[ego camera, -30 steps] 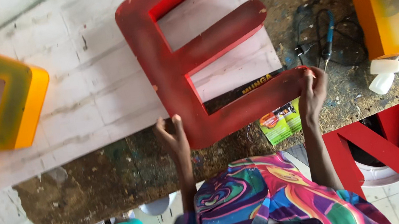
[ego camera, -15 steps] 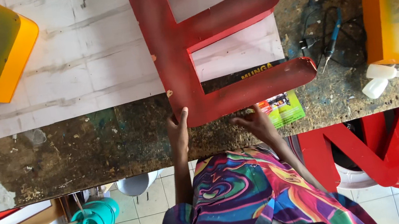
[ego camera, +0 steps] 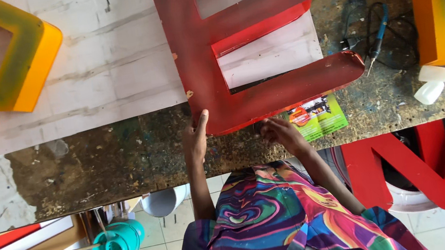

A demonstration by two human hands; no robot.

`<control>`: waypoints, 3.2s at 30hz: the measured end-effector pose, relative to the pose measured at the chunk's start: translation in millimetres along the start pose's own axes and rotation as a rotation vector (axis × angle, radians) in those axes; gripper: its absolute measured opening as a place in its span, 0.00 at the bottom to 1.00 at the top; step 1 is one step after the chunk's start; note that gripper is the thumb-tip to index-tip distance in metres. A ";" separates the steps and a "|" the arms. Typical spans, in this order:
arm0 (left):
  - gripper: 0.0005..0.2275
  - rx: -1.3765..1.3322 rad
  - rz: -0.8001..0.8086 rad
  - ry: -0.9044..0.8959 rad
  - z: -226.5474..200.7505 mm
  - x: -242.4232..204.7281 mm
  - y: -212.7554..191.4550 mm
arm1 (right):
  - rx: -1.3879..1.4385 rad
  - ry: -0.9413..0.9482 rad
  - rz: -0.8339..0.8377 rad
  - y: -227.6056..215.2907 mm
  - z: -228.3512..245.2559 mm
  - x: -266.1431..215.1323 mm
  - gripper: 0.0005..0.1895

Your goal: The person arranges large, colorful 3D letters on a workbench. They pick up a red letter 'E' and a yellow letter 'L', placing them on the table among other letters. The person then adjusts the position of the red letter 'E' multiple times.

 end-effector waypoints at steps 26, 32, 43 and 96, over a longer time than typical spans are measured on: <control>0.42 -0.114 0.034 0.003 9.7 3.3 14.2 | 1.076 0.067 0.237 10.8 0.5 22.9 0.48; 0.44 -0.023 0.045 -0.029 7.9 -1.9 20.4 | 0.810 -0.083 0.277 20.8 36.1 -18.6 0.16; 0.44 -0.079 0.012 -0.071 20.0 7.6 23.9 | 0.435 -0.326 -0.175 -79.4 59.0 -43.2 0.12; 0.59 0.578 -0.303 0.204 -273.2 244.1 10.4 | -0.363 -0.398 -0.881 -142.9 151.8 -47.3 0.29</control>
Point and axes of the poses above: each hand's wrist, its own x-axis towards the middle knuckle, its own y-axis out of the palm, z = x × y, the point moved 8 cm from there along x, towards the middle knuckle, and after that the axes turned 7 degrees about x, right-handed, at the moved point
